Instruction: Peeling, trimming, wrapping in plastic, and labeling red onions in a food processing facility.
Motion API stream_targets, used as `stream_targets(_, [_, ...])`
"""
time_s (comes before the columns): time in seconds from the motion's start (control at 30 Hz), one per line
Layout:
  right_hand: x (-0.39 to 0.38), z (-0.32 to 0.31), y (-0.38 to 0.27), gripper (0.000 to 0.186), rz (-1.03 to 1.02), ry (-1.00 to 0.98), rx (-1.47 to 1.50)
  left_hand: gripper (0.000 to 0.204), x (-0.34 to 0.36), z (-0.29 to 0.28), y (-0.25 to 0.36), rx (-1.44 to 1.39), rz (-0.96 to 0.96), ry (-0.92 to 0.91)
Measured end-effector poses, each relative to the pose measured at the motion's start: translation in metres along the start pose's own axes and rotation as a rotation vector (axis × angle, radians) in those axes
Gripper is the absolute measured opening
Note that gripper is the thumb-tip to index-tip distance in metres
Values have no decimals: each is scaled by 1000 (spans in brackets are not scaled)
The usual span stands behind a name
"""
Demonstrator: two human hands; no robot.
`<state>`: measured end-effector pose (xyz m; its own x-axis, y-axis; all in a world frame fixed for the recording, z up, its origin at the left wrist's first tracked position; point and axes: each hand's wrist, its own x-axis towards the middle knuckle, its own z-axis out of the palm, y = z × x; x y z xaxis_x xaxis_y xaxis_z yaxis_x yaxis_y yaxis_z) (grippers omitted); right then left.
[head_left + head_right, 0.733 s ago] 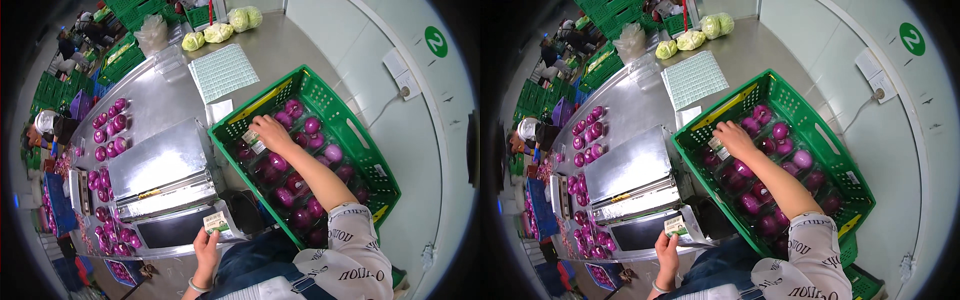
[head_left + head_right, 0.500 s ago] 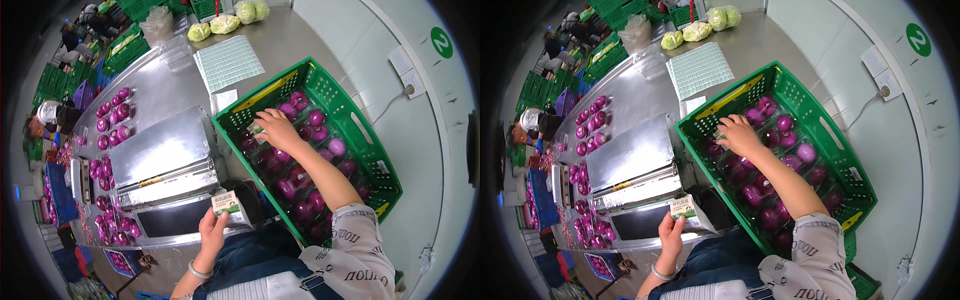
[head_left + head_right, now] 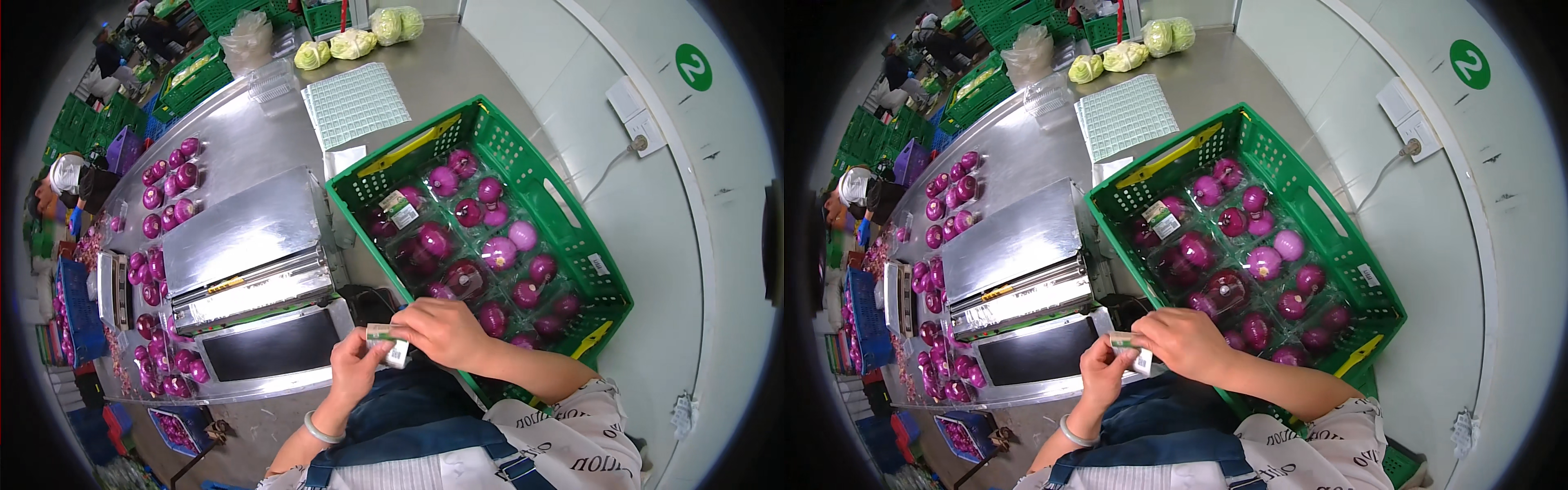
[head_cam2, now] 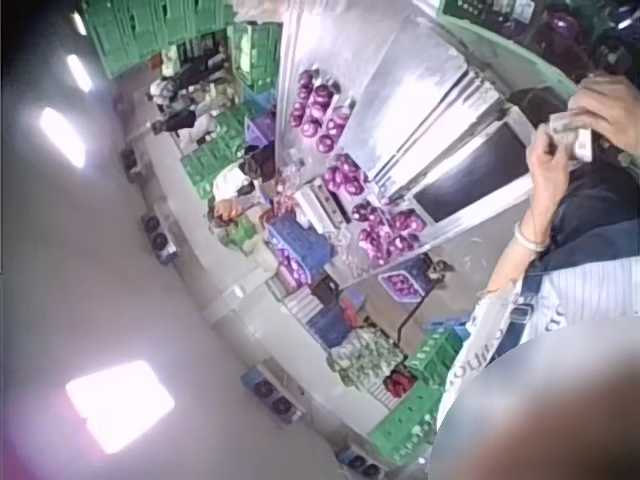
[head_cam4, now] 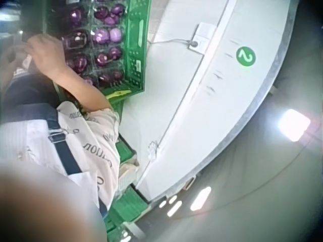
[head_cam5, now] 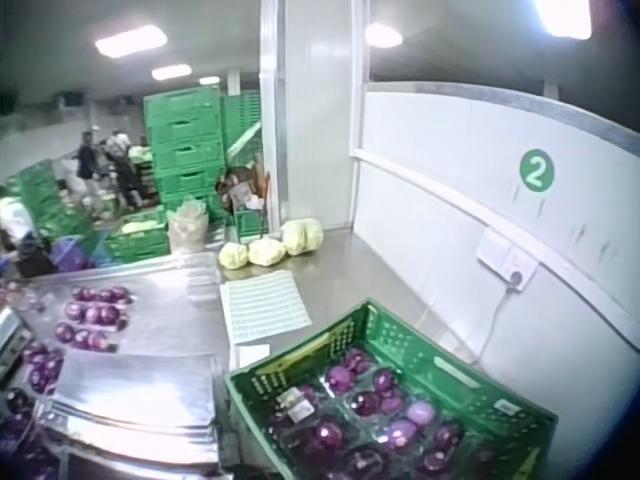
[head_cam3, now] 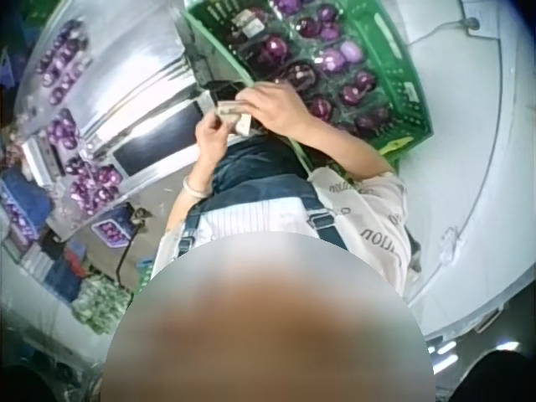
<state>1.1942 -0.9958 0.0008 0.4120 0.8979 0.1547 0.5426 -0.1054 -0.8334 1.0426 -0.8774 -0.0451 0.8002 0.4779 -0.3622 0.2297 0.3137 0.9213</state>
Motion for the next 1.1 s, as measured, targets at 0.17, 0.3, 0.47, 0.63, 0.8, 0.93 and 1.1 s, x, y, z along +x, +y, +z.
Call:
stream_targets(0.17, [7, -6, 10, 15, 51, -49, 217, 20, -12, 6, -14, 23, -38, -3])
stream_targets(0.3, [55, -57, 82, 15, 328, 377, 494, 25, -23, -7, -17, 247, -225, -204])
stream_targets(0.47, [49, -27, 171, 34, 98, -237, -495, 20, -26, -10, -13, -19, -134, 35])
stream_targets(0.63, [58, -15, 145, 34, 36, -104, -875, 20, -30, -9, -9, -30, -101, 85])
stream_targets(0.8, [29, -13, 178, 31, -191, -64, -888, 21, -28, 5, -9, 10, -69, 48])
stream_targets(0.93, [27, -26, 97, 31, 19, -135, -51, 22, -30, 12, -5, 98, 11, -46])
stream_targets(1.1, [-21, -17, 2, 15, 39, -133, 139, 18, -22, 36, 6, 6, 183, -34])
